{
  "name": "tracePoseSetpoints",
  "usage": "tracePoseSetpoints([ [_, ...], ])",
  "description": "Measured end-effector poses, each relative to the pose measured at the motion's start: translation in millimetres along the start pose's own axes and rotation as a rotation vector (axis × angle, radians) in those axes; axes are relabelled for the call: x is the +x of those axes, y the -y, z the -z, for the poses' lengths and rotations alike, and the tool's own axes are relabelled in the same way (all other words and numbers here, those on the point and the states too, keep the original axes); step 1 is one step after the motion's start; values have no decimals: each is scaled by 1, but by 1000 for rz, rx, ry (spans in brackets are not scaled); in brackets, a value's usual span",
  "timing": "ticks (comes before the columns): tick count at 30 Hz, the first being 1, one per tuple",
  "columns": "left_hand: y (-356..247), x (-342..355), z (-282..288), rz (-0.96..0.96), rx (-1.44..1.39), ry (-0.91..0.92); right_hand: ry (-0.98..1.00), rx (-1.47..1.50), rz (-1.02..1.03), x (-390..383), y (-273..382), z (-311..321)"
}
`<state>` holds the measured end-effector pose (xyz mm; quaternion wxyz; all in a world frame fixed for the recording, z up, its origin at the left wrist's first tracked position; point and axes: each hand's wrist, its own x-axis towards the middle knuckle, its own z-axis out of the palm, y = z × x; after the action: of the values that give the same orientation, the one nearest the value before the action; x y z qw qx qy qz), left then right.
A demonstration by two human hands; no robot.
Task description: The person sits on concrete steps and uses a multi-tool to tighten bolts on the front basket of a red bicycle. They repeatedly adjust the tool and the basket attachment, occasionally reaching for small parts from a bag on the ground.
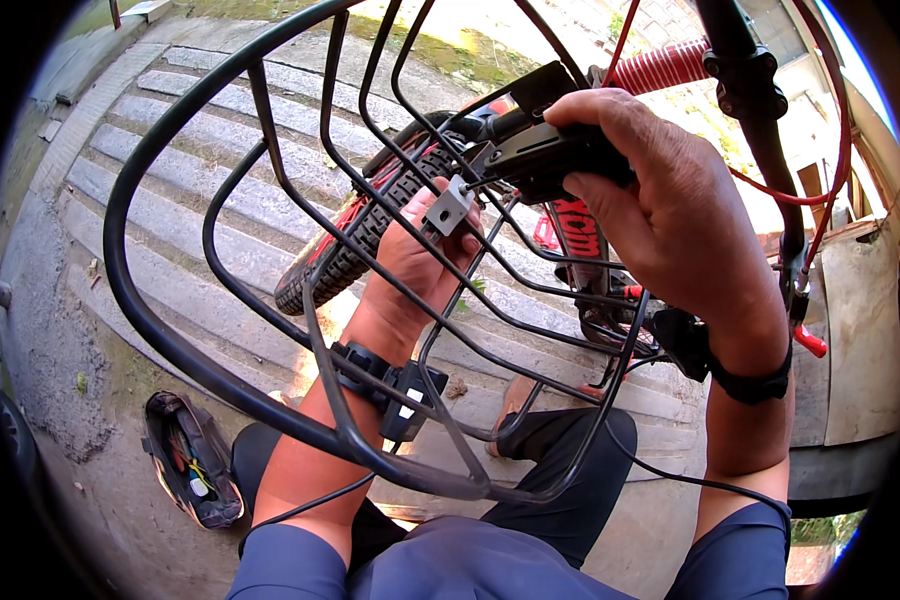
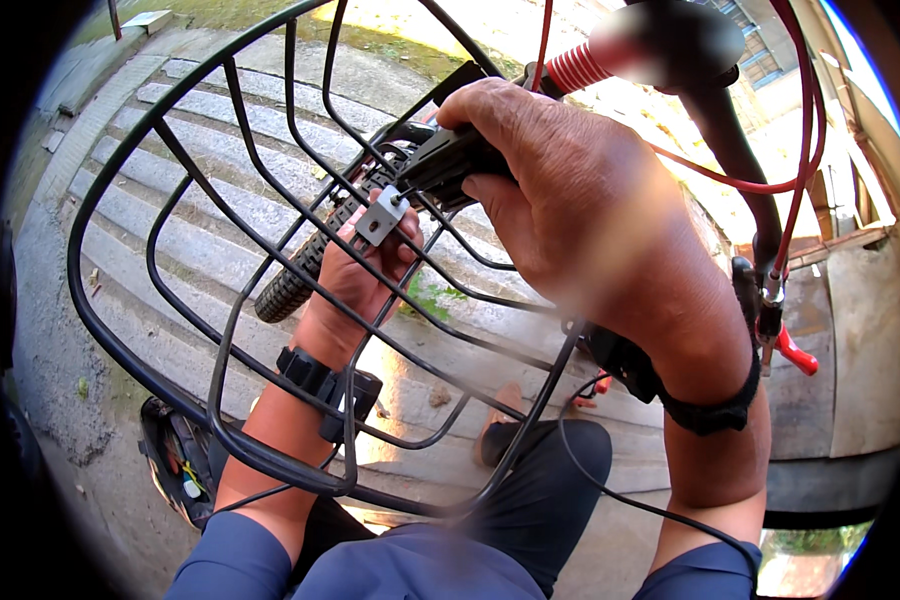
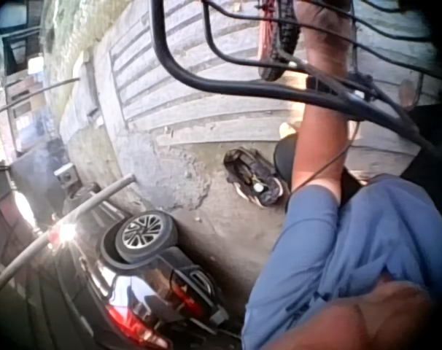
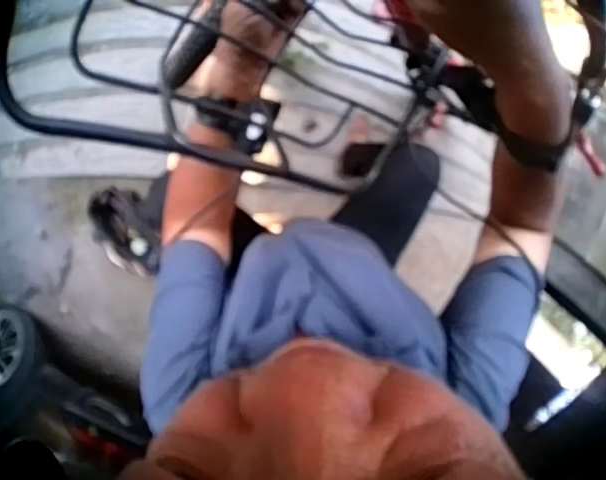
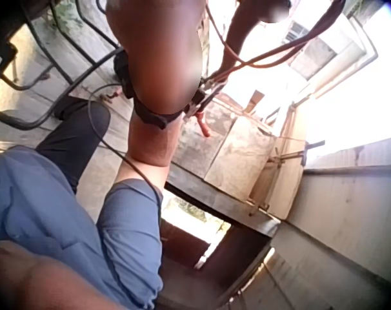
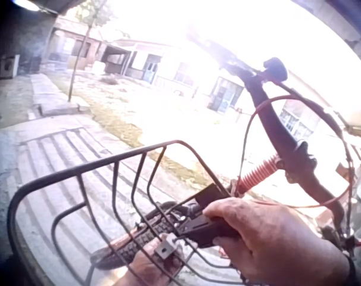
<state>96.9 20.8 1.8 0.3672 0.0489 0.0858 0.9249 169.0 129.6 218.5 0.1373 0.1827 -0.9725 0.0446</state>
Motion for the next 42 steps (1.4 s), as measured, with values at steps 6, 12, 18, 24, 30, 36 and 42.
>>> tracePoseSetpoints([
  [6, 0, -6, -16, -31, 40, -68, 1, 46, -17, -2, -1, 0],
  [12, 0, -2, -2, -9, 4, -3, 0, 20, -15, 0, 1, 0],
  [18, 0, -5, -13, -16, -11, -69, 5, 38, -25, -2, 0, 0],
  [24, -4, -2, -5, 32, -50, -73, 8, 52, -36, 1, 2, 0],
  [30, 0, -3, -11, -12, -37, -28, 24, 43, -57, -2, 0, 0],
  [36, -5, -1, -4, 44, -18, -41, 29, 63, -76, 1, 3, 1],
  [42, -2, -4, -15, -28, -40, -28, 39, 60, -82, -1, -1, 1],
])
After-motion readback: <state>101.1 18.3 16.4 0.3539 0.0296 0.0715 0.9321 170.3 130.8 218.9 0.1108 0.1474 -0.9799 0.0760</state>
